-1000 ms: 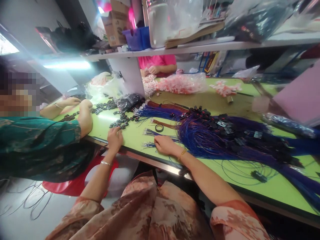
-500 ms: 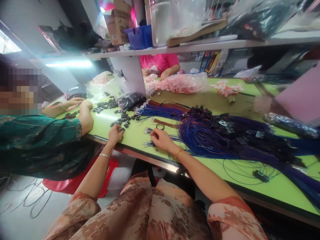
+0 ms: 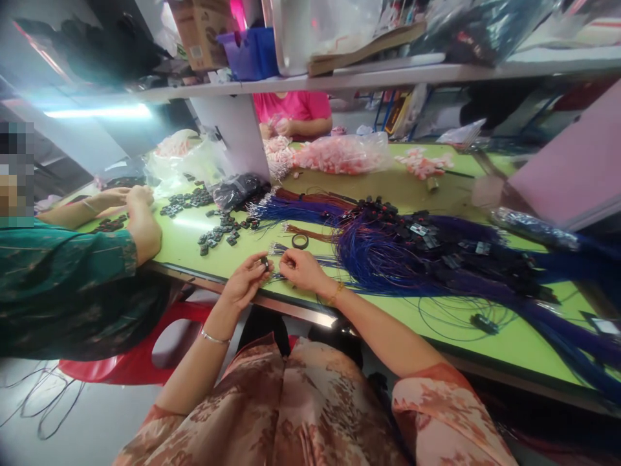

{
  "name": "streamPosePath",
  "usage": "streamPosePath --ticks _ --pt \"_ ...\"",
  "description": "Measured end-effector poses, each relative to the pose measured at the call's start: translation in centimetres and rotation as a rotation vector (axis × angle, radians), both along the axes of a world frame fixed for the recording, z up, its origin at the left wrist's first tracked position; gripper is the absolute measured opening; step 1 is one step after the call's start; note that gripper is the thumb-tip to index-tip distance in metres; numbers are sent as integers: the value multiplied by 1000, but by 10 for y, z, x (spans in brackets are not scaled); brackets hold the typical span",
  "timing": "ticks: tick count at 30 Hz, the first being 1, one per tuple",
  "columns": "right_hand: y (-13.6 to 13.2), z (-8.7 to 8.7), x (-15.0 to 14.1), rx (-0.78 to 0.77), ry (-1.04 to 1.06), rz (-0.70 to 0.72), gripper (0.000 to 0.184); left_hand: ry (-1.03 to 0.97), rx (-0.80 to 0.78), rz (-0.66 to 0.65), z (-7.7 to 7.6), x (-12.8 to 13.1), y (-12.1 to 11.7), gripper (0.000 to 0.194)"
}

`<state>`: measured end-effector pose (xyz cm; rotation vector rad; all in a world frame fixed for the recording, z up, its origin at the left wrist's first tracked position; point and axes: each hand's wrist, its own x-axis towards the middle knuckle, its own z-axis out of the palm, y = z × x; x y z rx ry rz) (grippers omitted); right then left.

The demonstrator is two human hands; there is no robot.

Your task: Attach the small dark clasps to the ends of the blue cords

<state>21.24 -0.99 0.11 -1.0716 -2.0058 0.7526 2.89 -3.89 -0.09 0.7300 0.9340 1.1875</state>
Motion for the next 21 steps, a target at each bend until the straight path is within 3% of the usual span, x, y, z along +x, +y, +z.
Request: streamPosePath --ticks 6,21 --pt "-4 0 1 -3 -49 -17 16 -164 -87 -42 -8 12 3 30" --pt "-5 1 2 -29 -151 -35 16 -169 -92 -51 -15 16 1 31"
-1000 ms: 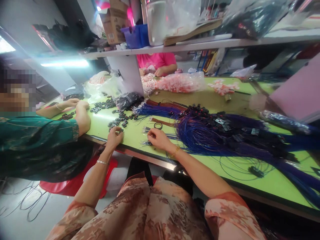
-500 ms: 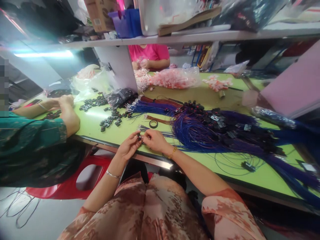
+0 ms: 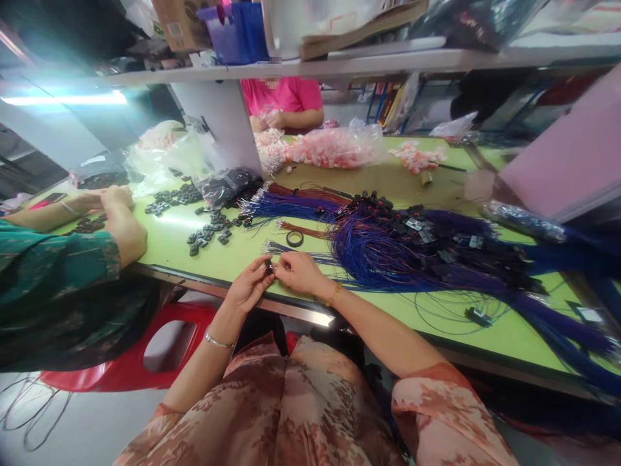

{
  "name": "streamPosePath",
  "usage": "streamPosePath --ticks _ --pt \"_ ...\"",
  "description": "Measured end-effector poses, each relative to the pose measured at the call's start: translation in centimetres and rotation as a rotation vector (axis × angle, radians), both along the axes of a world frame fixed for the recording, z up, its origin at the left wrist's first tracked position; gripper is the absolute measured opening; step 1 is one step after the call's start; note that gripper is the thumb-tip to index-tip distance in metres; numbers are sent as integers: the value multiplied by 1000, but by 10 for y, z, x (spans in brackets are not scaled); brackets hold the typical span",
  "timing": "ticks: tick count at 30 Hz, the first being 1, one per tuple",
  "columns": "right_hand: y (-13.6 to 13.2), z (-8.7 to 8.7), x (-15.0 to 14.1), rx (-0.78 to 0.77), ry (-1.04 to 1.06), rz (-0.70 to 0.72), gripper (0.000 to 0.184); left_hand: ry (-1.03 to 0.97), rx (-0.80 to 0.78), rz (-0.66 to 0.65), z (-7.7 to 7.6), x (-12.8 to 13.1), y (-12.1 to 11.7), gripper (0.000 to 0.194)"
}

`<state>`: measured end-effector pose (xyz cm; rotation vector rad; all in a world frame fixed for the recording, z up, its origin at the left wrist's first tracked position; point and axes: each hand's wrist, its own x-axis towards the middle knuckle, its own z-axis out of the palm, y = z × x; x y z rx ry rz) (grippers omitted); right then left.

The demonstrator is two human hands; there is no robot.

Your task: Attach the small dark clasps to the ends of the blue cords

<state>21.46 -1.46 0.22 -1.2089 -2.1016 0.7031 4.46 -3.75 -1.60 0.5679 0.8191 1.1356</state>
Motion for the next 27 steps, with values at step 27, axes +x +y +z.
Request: streamPosePath --ticks 27 --pt "6 -7 1 129 -116 170 16 231 51 143 -5 10 -5 45"
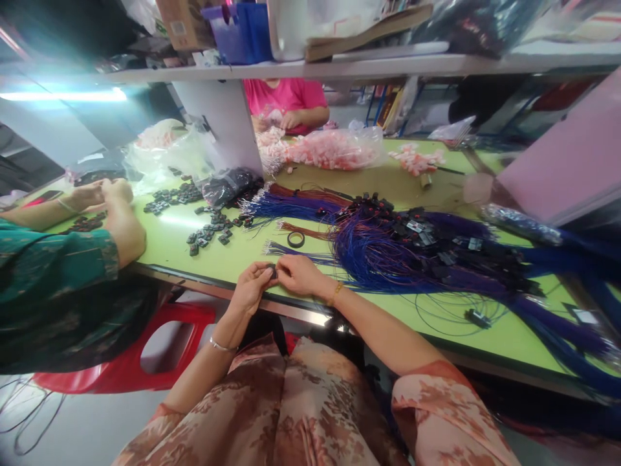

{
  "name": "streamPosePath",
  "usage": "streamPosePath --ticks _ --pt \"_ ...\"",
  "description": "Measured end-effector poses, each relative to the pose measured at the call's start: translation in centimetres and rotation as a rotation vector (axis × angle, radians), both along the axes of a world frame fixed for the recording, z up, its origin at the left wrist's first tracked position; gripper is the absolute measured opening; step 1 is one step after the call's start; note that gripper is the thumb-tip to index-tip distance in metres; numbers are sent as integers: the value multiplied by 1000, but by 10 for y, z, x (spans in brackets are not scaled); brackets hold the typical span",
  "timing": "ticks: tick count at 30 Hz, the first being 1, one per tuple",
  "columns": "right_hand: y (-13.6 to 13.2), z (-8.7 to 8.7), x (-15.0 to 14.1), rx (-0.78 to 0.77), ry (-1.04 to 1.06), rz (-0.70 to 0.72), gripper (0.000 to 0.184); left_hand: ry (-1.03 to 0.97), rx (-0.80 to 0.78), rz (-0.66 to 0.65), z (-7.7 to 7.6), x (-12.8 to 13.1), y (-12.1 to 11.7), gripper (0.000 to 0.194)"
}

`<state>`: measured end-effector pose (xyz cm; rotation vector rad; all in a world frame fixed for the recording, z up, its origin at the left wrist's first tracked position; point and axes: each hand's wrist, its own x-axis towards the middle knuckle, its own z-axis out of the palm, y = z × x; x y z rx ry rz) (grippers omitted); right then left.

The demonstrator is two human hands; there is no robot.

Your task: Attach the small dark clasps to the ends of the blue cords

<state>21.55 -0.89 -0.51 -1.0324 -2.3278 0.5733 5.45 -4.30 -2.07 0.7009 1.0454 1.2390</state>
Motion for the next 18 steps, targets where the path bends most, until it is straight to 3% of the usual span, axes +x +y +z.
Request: streamPosePath --ticks 3,7,14,18 --pt "14 3 9 -12 -87 -111 18 1 23 14 2 -1 0 45" --pt "29 2 19 25 -363 -325 17 -33 58 12 4 0 2 43" --pt "31 -1 12 68 -542 -359 17 -111 69 19 -5 4 14 37" --pt "31 -2 13 69 -431 -378 17 -117 86 -5 -7 6 16 38"
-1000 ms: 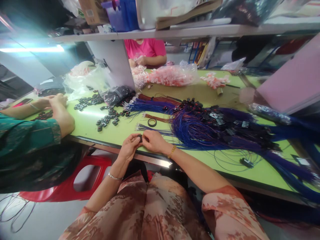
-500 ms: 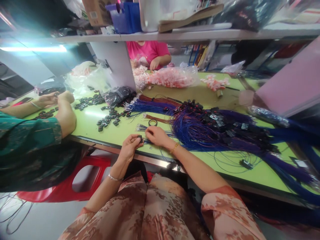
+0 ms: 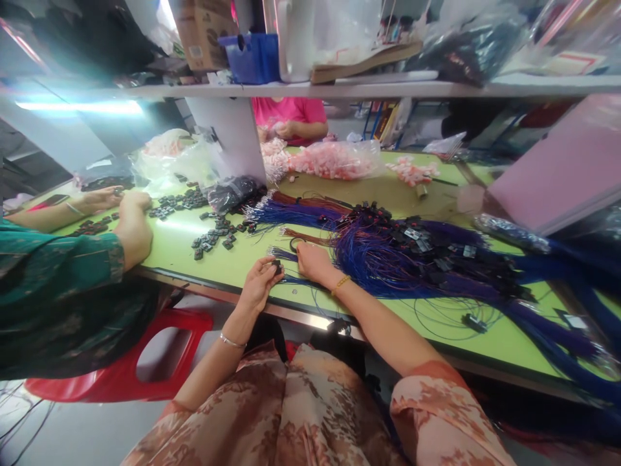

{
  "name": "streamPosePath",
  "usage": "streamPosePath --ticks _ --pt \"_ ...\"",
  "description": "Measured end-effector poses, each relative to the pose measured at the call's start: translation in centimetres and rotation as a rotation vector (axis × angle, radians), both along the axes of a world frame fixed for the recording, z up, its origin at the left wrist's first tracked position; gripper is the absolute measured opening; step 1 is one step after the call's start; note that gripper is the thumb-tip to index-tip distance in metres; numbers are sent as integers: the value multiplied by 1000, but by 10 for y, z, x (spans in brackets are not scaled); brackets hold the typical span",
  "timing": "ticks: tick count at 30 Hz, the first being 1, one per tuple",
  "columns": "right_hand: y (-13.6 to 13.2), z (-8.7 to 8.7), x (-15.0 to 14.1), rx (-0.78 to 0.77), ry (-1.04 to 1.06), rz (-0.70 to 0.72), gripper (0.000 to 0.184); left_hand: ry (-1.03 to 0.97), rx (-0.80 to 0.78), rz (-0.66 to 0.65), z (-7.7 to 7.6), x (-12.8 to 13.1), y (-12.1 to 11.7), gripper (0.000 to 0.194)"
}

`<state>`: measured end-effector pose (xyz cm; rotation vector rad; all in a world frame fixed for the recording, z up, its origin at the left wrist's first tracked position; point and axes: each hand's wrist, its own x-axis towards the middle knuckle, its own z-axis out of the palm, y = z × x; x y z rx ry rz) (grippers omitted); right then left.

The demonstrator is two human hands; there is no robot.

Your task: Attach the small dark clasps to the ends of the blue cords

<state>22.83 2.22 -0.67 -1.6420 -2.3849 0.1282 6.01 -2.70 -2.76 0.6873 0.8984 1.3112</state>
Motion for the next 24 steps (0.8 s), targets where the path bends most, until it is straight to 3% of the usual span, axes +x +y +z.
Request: streamPosePath --ticks 6,12,15,24 --pt "9 9 -11 18 477 154 10 -25 40 -34 0 7 -3 37" --pt "2 27 -32 -181 834 244 12 -91 38 -36 -6 5 -3 39" --pt "-9 27 -28 -203 861 197 11 -105 41 -49 -7 4 -2 38" --pt "-28 12 -6 -55 672 201 8 -97 24 -71 -4 3 -1 38"
